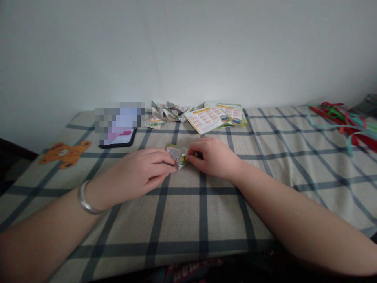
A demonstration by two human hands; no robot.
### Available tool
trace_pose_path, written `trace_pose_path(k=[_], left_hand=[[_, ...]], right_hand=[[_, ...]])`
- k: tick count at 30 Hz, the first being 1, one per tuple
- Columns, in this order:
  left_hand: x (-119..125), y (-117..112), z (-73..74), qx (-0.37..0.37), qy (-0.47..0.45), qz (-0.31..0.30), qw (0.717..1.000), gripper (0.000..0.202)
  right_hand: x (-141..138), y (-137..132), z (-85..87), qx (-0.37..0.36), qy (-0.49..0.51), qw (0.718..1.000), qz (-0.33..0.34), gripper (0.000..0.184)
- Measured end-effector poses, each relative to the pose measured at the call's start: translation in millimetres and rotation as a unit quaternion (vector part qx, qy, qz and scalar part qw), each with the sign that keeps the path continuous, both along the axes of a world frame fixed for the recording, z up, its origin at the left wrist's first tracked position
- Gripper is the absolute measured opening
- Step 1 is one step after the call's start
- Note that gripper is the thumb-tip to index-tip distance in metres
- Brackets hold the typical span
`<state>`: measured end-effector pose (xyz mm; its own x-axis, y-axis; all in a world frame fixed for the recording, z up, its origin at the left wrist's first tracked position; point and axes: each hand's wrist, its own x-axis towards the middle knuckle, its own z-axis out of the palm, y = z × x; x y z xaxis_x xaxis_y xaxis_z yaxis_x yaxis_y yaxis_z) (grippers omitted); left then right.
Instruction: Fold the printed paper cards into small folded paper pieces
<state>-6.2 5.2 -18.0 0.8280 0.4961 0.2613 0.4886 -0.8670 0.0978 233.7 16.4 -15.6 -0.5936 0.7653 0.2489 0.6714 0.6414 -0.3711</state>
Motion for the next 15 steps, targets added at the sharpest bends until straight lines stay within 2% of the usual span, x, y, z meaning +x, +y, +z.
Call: trace_pose_path(k=[4, 9, 15], left_hand=[[1.0, -2.2, 1.6, 0.009, 0.013, 0.0, 1.0, 0.023], [2.4, -3.4, 2.3, 0.015, 0.009, 0.004, 1.0, 0.023], [3.8, -4.7, 1.7, 0.025, 0.019, 0.005, 0.999, 0.021]], right_hand=[[0.0, 5.0, -4.2, -0.006, 0.003, 1.0, -0.003, 0.015], [-3.2, 7.4, -7.3, -0.017, -0.002, 0.999, -0.043, 0.015], [-7.4, 3.6, -6.5, 0.027, -0.059, 0.994, -0.09, 0.019]])
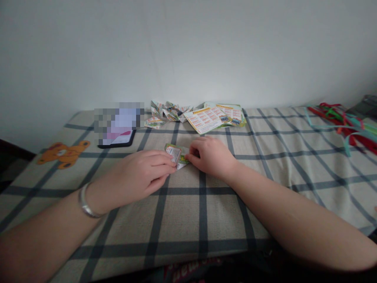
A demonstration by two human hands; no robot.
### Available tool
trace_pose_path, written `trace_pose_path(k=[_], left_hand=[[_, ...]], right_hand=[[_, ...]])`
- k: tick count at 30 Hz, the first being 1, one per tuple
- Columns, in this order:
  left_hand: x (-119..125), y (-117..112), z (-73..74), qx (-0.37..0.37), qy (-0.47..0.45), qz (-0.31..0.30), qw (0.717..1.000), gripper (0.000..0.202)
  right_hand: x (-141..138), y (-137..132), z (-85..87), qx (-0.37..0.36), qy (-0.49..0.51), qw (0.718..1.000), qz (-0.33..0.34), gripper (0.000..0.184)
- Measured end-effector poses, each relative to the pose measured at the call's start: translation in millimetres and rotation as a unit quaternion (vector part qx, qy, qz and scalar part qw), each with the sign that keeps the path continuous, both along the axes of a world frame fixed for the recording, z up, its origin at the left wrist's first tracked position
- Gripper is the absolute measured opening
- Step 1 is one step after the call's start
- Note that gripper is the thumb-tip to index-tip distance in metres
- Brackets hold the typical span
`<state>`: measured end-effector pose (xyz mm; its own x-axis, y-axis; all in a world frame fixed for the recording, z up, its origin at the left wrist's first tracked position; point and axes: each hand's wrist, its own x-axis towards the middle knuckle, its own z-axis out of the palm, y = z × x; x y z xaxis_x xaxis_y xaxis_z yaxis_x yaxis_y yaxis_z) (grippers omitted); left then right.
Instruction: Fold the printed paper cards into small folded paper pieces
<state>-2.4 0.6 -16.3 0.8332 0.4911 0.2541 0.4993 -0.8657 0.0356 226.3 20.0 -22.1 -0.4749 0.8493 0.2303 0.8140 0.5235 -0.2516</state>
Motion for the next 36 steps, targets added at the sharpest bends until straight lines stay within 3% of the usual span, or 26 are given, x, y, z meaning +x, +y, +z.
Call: trace_pose_path(k=[36], left_hand=[[8.3, -2.9, -3.0, 0.041, 0.012, 0.0, 0.999, 0.024]], right_hand=[[-8.1, 0.9, -1.9, 0.035, -0.046, 0.998, -0.039, 0.022]])
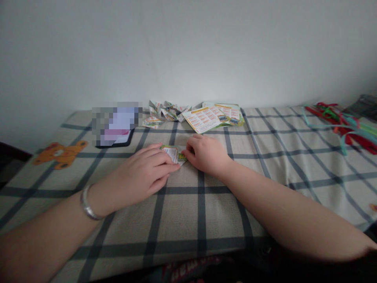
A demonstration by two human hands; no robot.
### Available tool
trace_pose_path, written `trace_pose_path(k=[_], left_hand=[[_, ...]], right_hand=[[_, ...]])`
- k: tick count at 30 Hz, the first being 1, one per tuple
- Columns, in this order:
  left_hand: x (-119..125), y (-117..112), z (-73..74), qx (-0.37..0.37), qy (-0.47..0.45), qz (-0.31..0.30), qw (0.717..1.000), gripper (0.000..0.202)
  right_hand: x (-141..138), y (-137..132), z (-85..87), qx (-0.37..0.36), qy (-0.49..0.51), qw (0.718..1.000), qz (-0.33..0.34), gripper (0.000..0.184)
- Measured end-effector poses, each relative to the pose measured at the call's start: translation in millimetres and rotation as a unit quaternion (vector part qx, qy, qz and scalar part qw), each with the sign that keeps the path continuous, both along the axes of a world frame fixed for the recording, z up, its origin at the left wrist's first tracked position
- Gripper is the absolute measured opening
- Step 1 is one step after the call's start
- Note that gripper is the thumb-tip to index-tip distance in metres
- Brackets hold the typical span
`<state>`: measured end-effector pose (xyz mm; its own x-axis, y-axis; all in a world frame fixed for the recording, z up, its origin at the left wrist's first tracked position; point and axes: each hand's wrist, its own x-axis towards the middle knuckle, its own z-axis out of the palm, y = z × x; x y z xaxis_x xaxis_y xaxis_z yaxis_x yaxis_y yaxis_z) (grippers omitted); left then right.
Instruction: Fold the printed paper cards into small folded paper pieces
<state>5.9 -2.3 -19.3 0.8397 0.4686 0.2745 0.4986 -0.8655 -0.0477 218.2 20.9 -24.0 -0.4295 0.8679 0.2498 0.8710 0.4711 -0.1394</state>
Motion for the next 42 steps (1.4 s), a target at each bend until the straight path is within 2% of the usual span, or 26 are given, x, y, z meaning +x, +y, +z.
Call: trace_pose_path(k=[7, 14, 19, 23, 26, 32, 42], left_hand=[[-1.2, 0.0, -2.5, -0.025, -0.017, 0.001, 1.0, 0.025], [0.0, -1.8, -0.1, -0.019, -0.004, 0.016, 1.0, 0.025], [0.6, -3.9, 0.7, -0.015, -0.007, 0.017, 1.0, 0.025], [1.9, -7.9, 2.5, -0.019, 0.012, 0.041, 0.999, 0.027], [3.1, -10.7, 4.3, -0.012, 0.021, 0.052, 0.998, 0.027], [5.1, -12.8, 8.0, -0.002, 0.045, 0.066, 0.997, 0.024], [3.8, -13.9, 11.3, -0.033, 0.056, 0.065, 0.996, 0.026]], right_hand=[[-0.3, 0.9, -1.9, 0.001, -0.024, 1.0, -0.003, 0.024], [-2.8, 3.4, -1.6, -0.001, -0.029, 1.0, 0.0, 0.024], [1.6, 5.1, -2.9, -0.023, 0.038, 0.999, 0.003, 0.018], [13.8, 3.3, 2.9, -0.06, 0.124, 0.99, 0.045, 0.009], [21.8, -1.8, 11.4, -0.032, 0.067, 0.99, 0.119, 0.008], [22.2, -13.4, 18.6, 0.021, -0.044, 0.977, 0.208, 0.019], [14.7, -19.0, 21.3, 0.004, -0.092, 0.976, 0.199, 0.025]])
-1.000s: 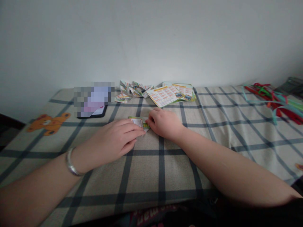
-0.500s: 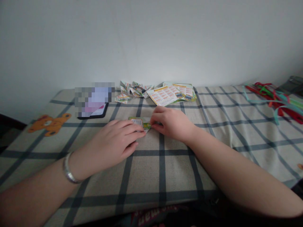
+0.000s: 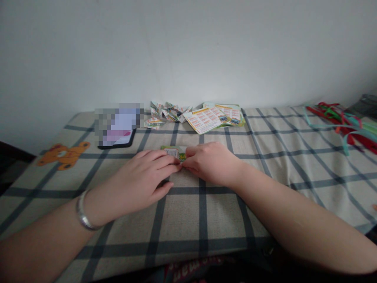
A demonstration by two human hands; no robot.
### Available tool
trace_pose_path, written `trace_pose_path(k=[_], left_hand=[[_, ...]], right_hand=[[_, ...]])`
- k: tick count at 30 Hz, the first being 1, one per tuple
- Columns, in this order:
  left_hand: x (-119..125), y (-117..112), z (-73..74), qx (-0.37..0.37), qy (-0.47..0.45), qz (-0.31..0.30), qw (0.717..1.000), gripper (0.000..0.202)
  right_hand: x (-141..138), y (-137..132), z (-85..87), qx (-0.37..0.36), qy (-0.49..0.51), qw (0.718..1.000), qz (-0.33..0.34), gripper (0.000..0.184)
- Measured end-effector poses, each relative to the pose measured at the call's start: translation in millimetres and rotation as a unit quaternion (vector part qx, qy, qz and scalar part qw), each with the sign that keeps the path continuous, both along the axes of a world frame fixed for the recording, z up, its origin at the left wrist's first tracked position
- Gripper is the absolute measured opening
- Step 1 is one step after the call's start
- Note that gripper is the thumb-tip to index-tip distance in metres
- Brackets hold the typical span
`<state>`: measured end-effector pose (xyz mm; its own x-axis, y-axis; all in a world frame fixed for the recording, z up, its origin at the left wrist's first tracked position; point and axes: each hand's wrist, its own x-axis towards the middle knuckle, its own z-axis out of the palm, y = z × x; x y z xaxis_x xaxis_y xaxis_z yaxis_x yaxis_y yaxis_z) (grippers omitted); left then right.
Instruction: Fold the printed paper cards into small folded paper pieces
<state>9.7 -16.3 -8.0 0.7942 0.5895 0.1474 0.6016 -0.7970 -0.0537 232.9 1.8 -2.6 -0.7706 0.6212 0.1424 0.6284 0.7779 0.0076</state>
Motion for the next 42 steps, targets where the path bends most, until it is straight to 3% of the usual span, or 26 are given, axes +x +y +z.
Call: trace_pose_path(k=[4, 15, 25, 33, 42], left_hand=[[-1.4, -2.0, -0.2, 0.002, 0.002, -0.005, 1.0, 0.029], [-3.3, -3.4, -1.0, -0.01, 0.004, -0.01, 1.0, 0.036], [-3.4, -5.3, 4.0, -0.027, -0.007, -0.006, 1.0, 0.031], [-6.9, 0.5, 1.7, -0.059, -0.048, -0.009, 0.997, 0.029], [-10.8, 3.0, 3.6, -0.07, -0.048, 0.021, 0.996, 0.029]], right_hand=[[-1.1, -1.1, 3.8, 0.002, -0.022, 1.0, -0.02, 0.03], [4.8, -0.6, 4.7, 0.02, -0.023, 0.998, -0.061, 0.018], [4.4, -0.6, 5.2, 0.067, -0.048, 0.994, -0.077, 0.018], [8.4, 3.0, 10.5, 0.056, -0.061, 0.989, -0.125, 0.02], [12.0, 4.7, 9.0, 0.052, -0.067, 0.99, -0.113, 0.022]])
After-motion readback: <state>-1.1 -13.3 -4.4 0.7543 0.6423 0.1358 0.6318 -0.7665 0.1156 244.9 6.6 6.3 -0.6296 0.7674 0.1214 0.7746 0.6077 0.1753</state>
